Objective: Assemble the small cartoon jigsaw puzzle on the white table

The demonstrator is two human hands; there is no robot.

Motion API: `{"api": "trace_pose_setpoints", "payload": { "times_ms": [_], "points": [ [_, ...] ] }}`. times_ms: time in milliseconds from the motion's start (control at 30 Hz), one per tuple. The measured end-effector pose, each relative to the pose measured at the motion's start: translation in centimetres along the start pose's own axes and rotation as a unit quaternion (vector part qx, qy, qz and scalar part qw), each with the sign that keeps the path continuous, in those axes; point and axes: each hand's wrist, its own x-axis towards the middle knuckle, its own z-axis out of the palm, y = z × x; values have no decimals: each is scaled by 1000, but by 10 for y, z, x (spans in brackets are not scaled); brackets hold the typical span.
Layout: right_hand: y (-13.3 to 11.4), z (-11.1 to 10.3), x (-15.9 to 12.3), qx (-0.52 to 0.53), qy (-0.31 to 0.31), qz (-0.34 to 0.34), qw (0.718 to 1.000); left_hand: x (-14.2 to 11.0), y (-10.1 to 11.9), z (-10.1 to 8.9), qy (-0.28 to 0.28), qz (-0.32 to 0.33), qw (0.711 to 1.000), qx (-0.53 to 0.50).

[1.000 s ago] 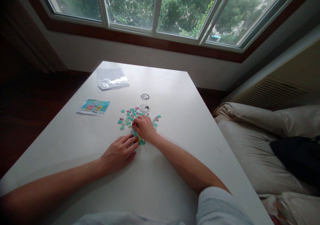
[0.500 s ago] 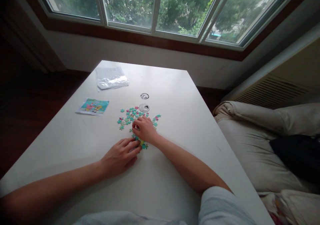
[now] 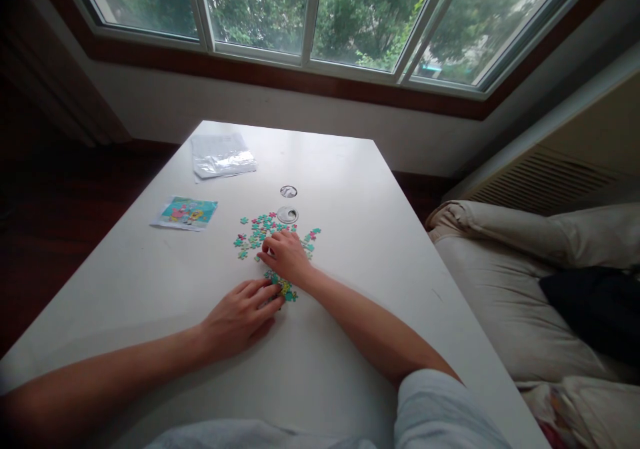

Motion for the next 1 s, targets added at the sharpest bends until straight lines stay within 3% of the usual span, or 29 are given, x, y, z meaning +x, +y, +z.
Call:
{"api": "trace_pose_setpoints", "payload": {
  "times_ms": [233,467,567,700,867,1000],
  "points": [
    [-13,-6,-7,-99,-26,-15,995,2,-1,-4,-3,-41,999,-2],
    [-8,-1,-3,-78,-27,8,997,2,-4,-1,0,-44,999,-4],
    [2,-10,0,-74,-10,9,997,1,-6,0,4,-42,999,0],
    [28,-44,4,-48,-9,42,998,0,-6,1,4,-42,999,5],
    [64,-81,-4,-60,-123,85,987,-1,-5,1,9,-48,999,8],
    [72,-76,-12,-64,-158,96,981,1,-8,4,20,-53,998,2]
  ]
}}
